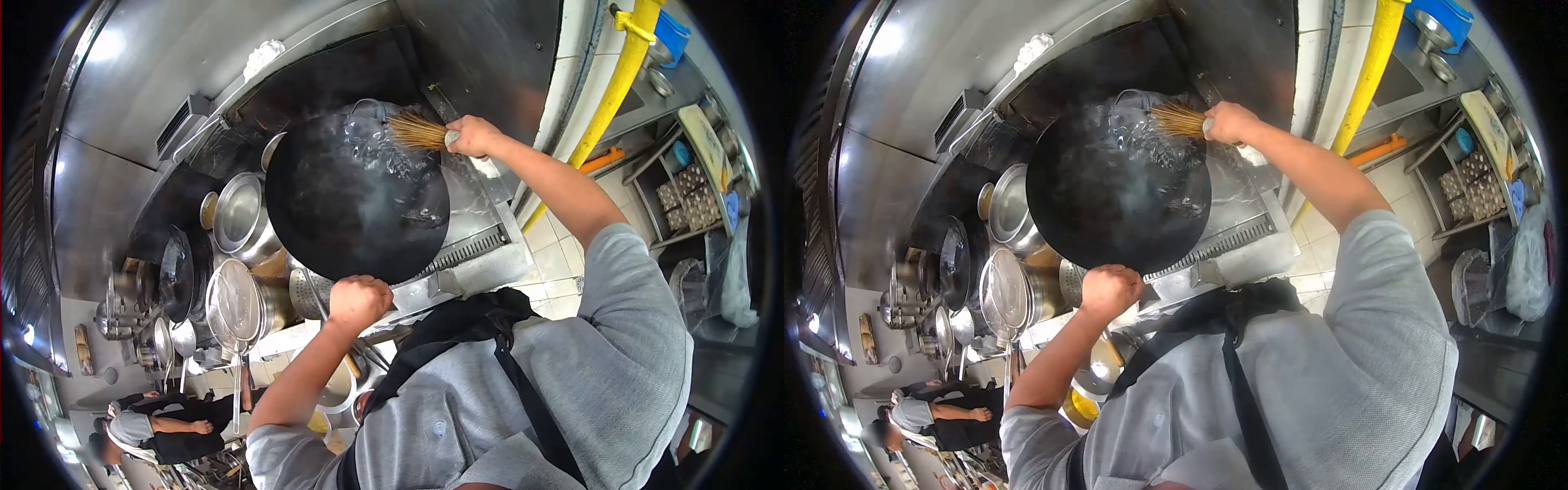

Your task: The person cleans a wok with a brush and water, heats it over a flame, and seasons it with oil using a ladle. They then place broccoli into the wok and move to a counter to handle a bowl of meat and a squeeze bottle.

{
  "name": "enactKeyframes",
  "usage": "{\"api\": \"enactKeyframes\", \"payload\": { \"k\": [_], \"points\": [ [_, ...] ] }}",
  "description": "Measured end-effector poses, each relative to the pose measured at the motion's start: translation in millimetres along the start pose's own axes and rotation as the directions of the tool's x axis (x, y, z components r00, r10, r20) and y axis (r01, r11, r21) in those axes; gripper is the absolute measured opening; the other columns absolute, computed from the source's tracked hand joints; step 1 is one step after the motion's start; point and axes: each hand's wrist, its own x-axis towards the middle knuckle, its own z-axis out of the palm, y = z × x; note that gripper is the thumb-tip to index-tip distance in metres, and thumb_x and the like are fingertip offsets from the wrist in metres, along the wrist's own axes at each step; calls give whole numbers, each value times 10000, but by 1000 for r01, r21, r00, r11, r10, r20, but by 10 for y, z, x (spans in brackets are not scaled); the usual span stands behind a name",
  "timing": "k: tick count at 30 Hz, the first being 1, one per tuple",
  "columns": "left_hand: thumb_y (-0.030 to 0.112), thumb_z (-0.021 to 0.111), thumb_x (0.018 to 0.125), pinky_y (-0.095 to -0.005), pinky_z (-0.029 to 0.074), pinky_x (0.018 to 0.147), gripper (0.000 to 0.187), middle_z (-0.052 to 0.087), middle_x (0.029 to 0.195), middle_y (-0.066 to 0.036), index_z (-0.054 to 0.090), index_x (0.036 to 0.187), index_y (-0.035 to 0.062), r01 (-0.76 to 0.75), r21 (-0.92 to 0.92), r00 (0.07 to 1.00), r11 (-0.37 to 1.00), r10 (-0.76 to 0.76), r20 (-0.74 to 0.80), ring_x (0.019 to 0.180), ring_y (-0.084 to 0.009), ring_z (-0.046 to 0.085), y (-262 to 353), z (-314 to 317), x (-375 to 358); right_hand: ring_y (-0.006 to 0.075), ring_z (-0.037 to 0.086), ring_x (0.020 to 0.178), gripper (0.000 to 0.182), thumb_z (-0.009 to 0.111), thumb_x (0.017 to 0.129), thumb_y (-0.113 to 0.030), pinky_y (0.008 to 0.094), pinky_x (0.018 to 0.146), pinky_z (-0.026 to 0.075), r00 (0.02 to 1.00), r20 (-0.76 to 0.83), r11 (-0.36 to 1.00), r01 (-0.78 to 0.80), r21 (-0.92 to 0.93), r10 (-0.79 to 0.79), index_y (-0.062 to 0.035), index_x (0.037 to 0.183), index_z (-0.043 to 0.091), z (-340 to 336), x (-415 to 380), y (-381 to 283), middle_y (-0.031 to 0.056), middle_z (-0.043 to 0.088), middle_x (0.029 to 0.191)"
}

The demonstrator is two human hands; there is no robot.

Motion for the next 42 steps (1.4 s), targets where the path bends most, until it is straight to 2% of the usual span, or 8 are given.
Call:
{"api": "enactKeyframes", "payload": {
  "k": [6,14,18,21,28,30,33,42],
  "points": [
    [221,581,750,-362,526,586,203,648,643,-60,633,582,120,-57,107,991,993,43,129,606,-234,643,-142,-243,164,228,678,848,584,691,803,-288,351,602,585,999,-27,1000,-21,-10,21,-182,1351,518,187,-103,217,104,652,1152],
    [207,606,705,-373,533,591,145,668,670,-76,686,628,114,-222,168,906,961,139,399,661,-244,669,-61,-750,324,219,620,496,587,689,785,-248,347,504,514,991,-131,974,22,226,8,-85,1327,534,550,-443,625,155,680,769],
    [132,630,662,-400,519,541,90,672,669,-99,712,655,93,-262,117,883,958,189,430,643,-274,672,305,-848,509,200,659,662,591,706,776,-215,327,642,534,992,-34,948,-105,302,121,-39,1314,535,685,-782,499,185,684,871],
    [167,623,668,-381,480,484,106,648,631,-86,692,635,94,-316,57,887,947,273,371,599,-233,650,718,-816,587,214,647,898,556,673,800,-196,318,800,495,963,-263,912,160,377,-60,7,1299,532,1405,-660,940,209,673,1018],
    [175,610,732,-349,437,529,124,667,668,-41,709,678,122,-463,114,861,879,416,291,634,-215,650,850,-623,619,190,619,886,542,674,811,-166,296,751,488,974,-169,831,-32,556,151,45,1289,530,1558,-828,967,170,657,1060],
    [166,604,738,-347,438,524,129,672,675,-56,709,685,113,-363,63,906,930,336,257,635,-220,654,800,-656,616,132,592,861,530,679,855,-112,254,755,479,975,-108,801,-95,592,196,17,1333,490,1528,-722,1007,69,645,1053],
    [136,609,717,-374,460,515,107,678,685,-70,706,693,98,-315,-17,925,949,311,220,648,-235,663,700,-767,689,126,563,723,448,655,853,-165,271,636,469,968,-248,815,110,569,42,8,1257,565,1473,-566,1016,88,650,849],
    [109,614,693,-396,490,524,99,686,699,-85,709,702,86,-213,-108,972,971,222,80,659,-258,672,542,-677,596,156,561,521,505,664,848,-189,310,435,469,989,-124,852,-5,524,82,20,1286,524,1173,-437,838,93,629,778]
  ]
}}
